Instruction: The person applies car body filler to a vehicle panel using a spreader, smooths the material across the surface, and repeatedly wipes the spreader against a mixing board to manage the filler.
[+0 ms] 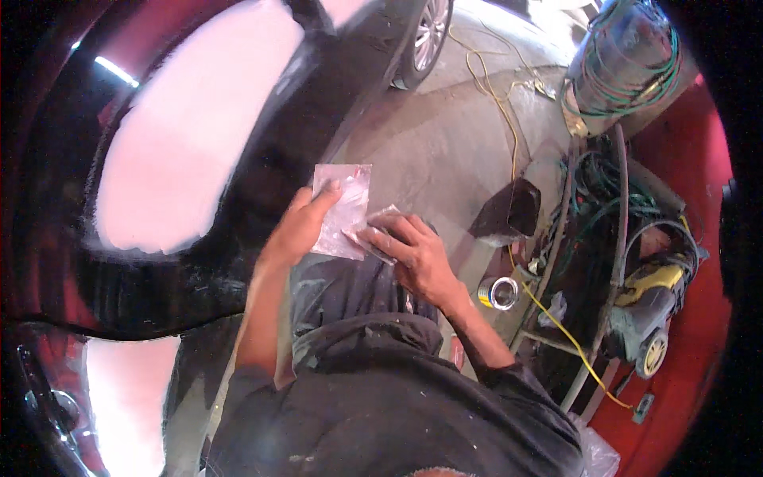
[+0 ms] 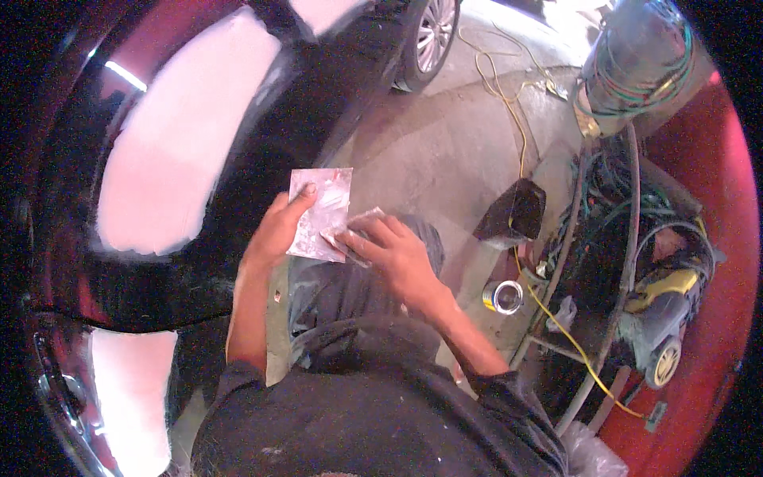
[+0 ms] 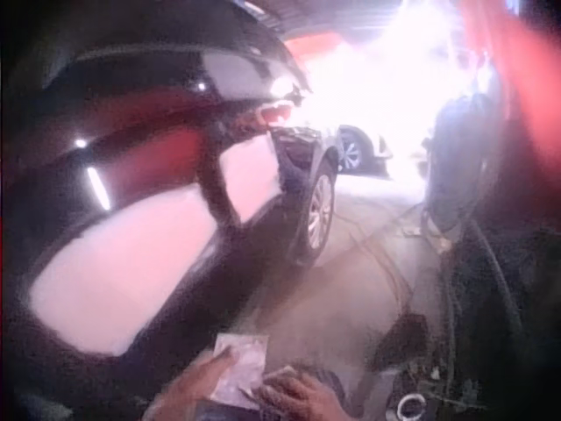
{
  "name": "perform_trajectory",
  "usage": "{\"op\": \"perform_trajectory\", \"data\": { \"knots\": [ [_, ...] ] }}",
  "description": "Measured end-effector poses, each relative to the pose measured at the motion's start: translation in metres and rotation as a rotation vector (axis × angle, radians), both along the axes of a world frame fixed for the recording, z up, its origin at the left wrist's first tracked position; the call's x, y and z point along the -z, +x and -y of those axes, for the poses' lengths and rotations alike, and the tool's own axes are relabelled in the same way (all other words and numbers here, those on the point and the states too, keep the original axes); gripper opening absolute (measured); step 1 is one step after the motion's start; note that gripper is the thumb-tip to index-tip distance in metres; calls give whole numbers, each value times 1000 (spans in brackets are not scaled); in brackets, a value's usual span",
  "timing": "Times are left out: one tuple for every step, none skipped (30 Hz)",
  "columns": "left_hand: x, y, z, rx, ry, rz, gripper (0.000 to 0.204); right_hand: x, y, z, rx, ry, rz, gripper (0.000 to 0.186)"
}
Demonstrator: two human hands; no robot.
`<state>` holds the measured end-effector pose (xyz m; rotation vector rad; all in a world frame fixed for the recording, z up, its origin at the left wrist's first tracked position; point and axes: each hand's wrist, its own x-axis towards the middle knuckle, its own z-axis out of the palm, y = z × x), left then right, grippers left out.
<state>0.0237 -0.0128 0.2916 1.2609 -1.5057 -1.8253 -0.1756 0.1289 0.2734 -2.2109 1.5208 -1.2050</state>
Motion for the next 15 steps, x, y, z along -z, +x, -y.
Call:
{"op": "perform_trajectory", "data": {
  "knots": [
    [17,4,4,-45,-6,-18,62,2,-3,-1,-31,69,-31,52],
    [19,9,3,-100,-11,-30,65,1,-8,-1,-98,189,43,52],
    [20,15,-2,-152,-18,-43,68,1,-16,0,-163,308,115,52],
    [22,22,-8,-206,-26,-54,71,0,-23,2,-230,428,186,51],
    [28,25,-13,-246,-17,99,72,7,-35,8,-250,385,311,44],
    [38,30,-22,-196,-91,52,70,2,-35,17,-178,359,517,43],
    [49,40,-28,-136,74,-21,67,-6,-32,28,-109,327,724,42],
    [90,51,-35,-179,85,-31,66,-13,-28,40,-36,297,927,42],
    [100,53,-48,-193,107,-3,68,-24,-24,54,-45,239,967,42],
    [116,68,-58,-226,218,32,70,-43,-12,75,-78,184,1022,41],
    [139,81,-65,-253,332,59,72,-56,-1,96,-103,128,1069,41],
    [160,88,-73,-298,319,75,72,-59,6,118,-88,37,1028,41],
    [179,92,-81,-337,306,87,73,-60,11,138,-69,-55,981,41],
    [191,89,-86,-363,293,95,73,-62,10,155,-37,-118,966,41],
    [193,92,-94,-401,314,91,74,-64,16,173,-24,-172,961,41]
  ]
}}
